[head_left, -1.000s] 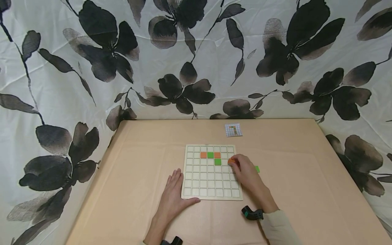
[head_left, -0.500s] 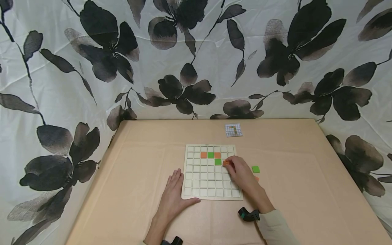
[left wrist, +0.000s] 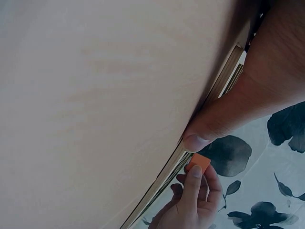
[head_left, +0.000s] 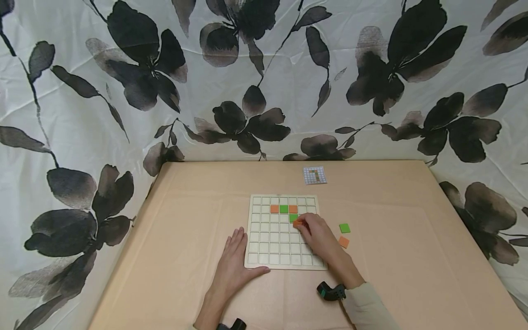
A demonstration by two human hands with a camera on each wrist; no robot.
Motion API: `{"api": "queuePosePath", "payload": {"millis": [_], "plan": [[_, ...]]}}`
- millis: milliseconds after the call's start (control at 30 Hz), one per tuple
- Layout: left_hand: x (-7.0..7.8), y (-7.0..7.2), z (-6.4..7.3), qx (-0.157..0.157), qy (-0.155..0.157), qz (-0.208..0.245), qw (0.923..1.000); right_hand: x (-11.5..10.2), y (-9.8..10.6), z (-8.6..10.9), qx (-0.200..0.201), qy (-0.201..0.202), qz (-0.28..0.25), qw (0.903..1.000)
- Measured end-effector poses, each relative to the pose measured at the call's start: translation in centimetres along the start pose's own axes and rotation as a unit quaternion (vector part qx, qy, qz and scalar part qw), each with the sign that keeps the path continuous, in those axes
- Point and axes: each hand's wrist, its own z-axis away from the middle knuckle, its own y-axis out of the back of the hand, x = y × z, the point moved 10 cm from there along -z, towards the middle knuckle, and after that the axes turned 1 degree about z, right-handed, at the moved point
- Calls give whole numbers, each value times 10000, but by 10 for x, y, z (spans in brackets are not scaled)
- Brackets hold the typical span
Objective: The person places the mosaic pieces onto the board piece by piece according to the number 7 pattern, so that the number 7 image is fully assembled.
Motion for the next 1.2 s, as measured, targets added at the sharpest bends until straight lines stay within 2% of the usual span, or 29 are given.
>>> {"api": "queuePosePath", "payload": {"millis": [333,967,1200], "plan": [[-1,-1,1,0,-19,-9,10000,-2,-5,1,39,39,153,9999],[-3,-2,2,29,-44,6,10000,-5,-7,1,245,581,370,9973],[-3,-1,2,34,-55,6,10000,-7,-6,2,215,600,489,9968]]}}
